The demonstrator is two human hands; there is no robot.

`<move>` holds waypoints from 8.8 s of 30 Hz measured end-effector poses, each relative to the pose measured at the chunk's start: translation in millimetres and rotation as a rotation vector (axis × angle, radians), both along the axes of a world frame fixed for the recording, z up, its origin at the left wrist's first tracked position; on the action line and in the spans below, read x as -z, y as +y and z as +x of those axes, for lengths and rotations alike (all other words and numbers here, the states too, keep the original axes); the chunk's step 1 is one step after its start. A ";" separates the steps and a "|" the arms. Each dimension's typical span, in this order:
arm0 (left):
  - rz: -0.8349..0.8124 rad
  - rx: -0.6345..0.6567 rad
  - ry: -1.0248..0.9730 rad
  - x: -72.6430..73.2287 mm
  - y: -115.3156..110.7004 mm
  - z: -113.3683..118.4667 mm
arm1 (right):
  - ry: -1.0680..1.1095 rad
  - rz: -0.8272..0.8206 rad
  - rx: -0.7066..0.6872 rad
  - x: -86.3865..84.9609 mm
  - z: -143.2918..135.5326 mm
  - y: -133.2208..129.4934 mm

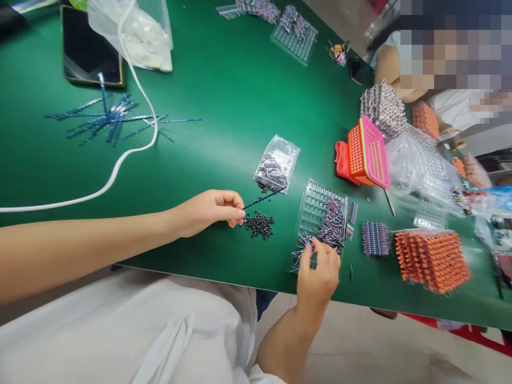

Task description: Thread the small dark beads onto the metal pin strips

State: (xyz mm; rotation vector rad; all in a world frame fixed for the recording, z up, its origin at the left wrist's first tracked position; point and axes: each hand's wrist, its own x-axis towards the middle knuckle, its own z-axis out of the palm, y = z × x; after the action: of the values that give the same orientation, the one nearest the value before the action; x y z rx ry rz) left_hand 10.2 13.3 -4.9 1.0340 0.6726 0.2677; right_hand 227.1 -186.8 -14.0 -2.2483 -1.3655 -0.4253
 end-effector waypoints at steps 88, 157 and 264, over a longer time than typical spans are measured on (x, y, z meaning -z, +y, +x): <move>0.342 0.107 -0.176 -3.5 -31.7 -9.0 | 0.232 0.376 -0.202 17.2 -93.1 43.9; 0.439 0.139 0.091 -10.6 -22.4 -8.1 | 0.814 0.335 -0.300 13.5 -90.8 40.6; 0.484 0.259 0.173 -7.3 -29.8 -5.6 | 1.473 0.019 -0.366 14.3 -67.2 40.7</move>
State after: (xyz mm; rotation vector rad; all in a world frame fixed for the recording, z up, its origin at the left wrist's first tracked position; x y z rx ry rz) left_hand 4.6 -16.5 2.4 1.6073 0.6344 0.1154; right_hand 159.9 -146.1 -28.3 -1.4615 -0.8055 1.1184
